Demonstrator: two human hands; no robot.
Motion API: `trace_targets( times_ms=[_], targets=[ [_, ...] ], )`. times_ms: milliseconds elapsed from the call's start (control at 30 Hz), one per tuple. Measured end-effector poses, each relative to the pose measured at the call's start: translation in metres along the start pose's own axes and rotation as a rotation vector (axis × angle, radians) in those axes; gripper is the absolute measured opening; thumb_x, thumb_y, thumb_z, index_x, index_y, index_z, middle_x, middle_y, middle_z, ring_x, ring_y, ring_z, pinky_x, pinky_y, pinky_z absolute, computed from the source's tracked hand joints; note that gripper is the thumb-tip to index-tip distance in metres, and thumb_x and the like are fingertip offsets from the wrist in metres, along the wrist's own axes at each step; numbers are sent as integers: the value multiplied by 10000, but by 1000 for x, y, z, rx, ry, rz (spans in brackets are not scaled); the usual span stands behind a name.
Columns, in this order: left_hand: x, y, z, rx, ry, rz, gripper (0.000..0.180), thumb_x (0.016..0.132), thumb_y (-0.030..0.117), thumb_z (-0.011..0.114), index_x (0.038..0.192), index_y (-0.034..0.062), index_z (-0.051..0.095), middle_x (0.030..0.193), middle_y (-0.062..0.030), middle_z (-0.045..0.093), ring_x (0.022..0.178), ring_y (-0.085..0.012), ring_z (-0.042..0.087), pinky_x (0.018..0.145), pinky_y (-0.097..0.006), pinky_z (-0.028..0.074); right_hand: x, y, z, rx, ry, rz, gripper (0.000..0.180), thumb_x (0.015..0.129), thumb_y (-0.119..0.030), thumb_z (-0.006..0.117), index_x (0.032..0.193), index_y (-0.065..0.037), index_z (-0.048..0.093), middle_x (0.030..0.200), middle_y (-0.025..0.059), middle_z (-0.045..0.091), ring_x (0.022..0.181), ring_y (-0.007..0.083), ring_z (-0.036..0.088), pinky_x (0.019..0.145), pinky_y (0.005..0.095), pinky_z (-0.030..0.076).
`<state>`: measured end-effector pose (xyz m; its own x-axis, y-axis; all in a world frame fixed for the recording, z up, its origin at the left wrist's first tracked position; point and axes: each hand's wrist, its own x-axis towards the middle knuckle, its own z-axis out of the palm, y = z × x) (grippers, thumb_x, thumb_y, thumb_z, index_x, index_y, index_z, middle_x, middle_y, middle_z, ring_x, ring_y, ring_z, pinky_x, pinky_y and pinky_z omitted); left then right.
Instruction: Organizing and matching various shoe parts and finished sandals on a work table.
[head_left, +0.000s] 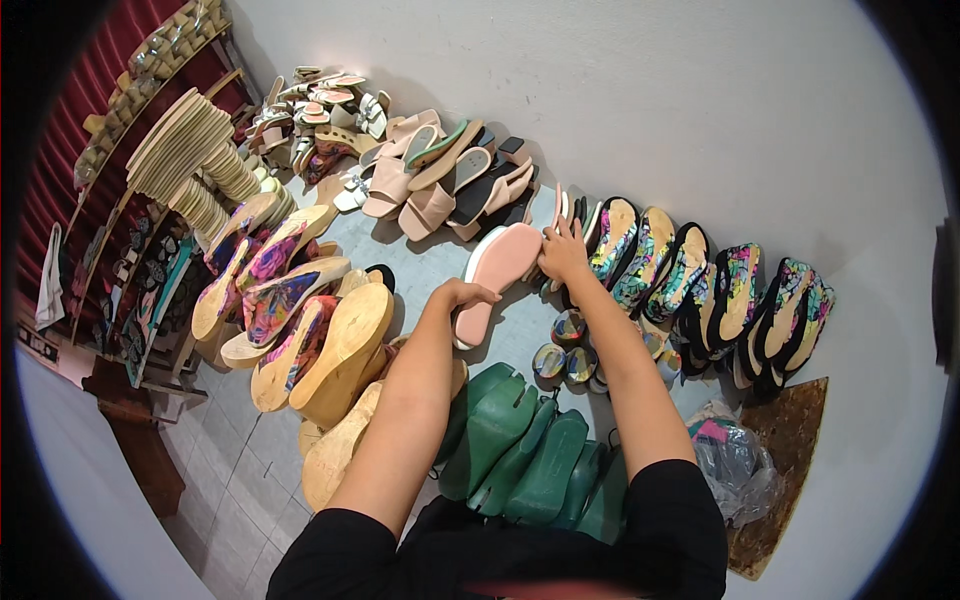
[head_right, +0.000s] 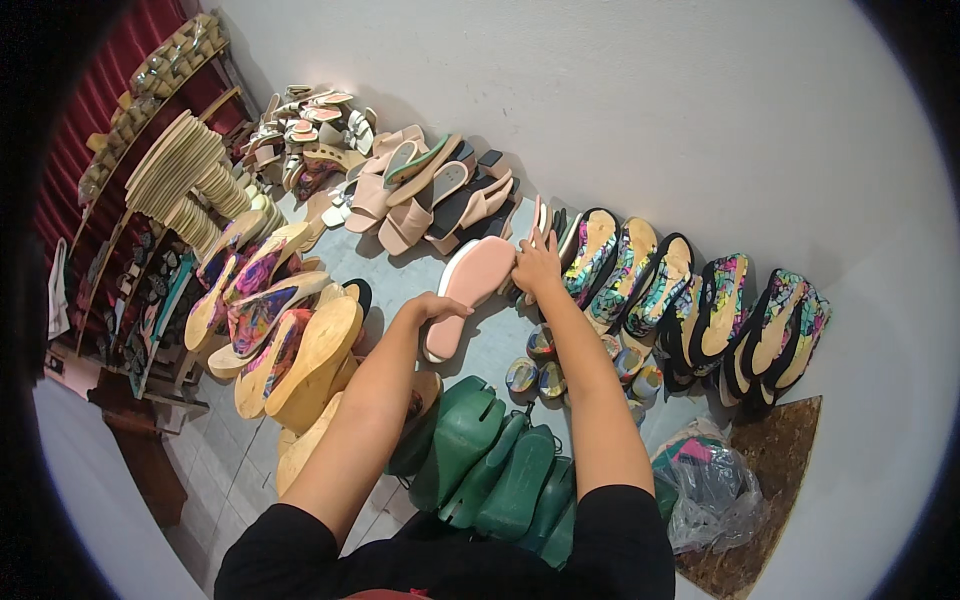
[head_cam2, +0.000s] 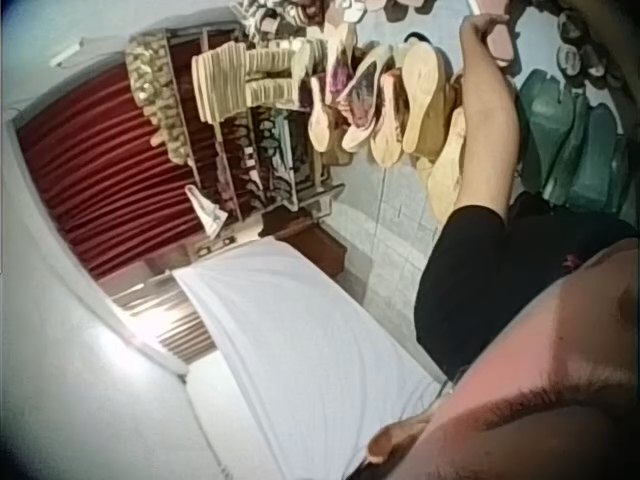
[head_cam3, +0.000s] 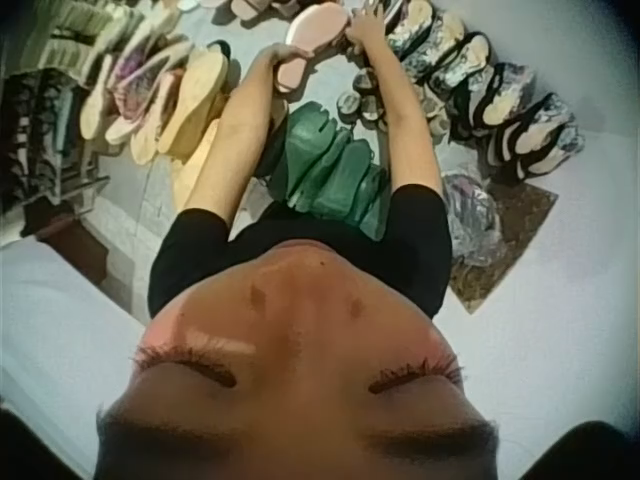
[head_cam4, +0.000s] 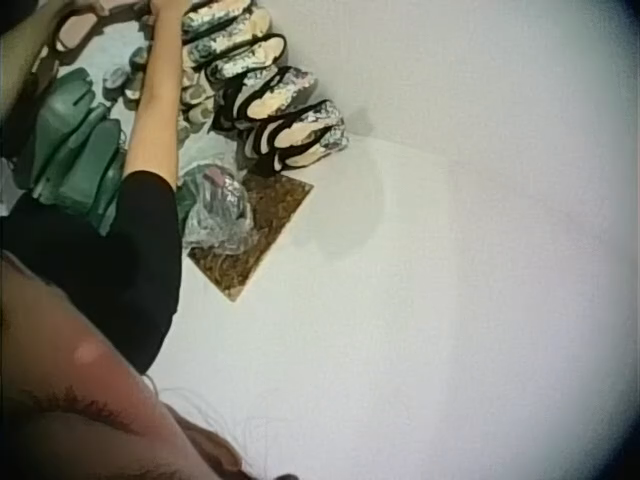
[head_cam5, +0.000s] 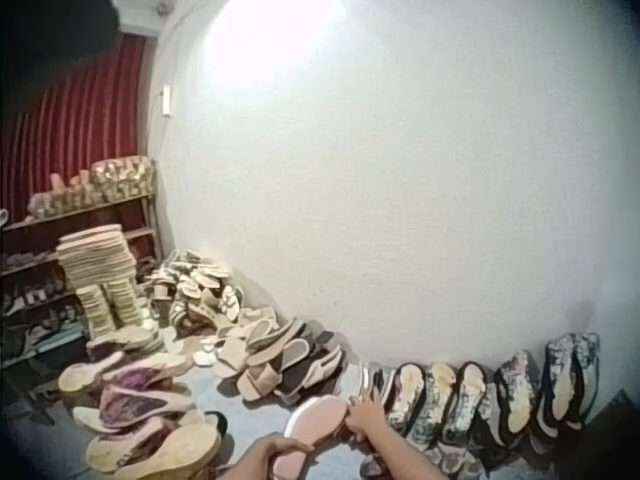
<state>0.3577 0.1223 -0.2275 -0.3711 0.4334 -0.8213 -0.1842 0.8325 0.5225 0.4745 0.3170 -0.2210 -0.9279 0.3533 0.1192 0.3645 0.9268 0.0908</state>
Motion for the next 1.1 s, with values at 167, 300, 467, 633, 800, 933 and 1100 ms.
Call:
trace_targets(
  times_ms=[167,300,467,633,800,933,1100],
  targets=[
    [-8,-7,14,-50,378,191,685,379,295,812,857,-129,564,842,-170,609,695,-232,597,629,-335,485,-6,4,4,183,46,41,378,720,-339,479,1012,-134,603,1197,57,456,1257,276,224,992,541,165],
    [-30,2,3,-176,408,334,661,389,252,802,888,-113,567,812,-161,611,648,-210,597,577,-319,483,-8,7,10,202,94,93,375,716,-360,491,979,-124,617,1200,51,453,1261,287,206,991,549,150],
    [-54,39,-26,-320,183,584,604,480,272,780,939,-63,574,847,-125,612,700,-187,592,611,-294,475,2,-12,-4,369,49,237,329,742,-378,518,899,-123,654,1172,43,468,1262,318,175,997,553,96],
    [-53,99,-18,-132,183,550,696,470,311,794,957,-116,540,882,-162,595,755,-192,590,629,-288,470,9,-19,4,184,118,419,371,718,-355,580,966,-82,608,1114,38,486,1170,290,282,983,518,148],
    [-30,97,-20,-205,172,524,671,517,328,777,991,-87,546,911,-140,597,784,-187,587,676,-284,461,18,-40,-19,287,140,916,777,653,-312,654,1253,-12,262,1259,214,285,1113,336,316,957,435,230],
    [-37,102,13,-316,83,583,642,565,343,753,1025,-55,548,934,-115,597,817,-172,578,741,-259,434,48,-11,30,103,204,1277,936,641,-376,672,1319,-12,140,1282,247,231,1094,350,331,895,401,303],
    [-28,72,-3,-375,164,530,586,596,320,737,1025,-36,556,927,-112,599,834,-175,571,744,-270,428,58,-37,10,153,-120,1229,750,741,-273,589,1342,-118,168,1272,245,256,1004,358,418,741,494,415]
  ],
)
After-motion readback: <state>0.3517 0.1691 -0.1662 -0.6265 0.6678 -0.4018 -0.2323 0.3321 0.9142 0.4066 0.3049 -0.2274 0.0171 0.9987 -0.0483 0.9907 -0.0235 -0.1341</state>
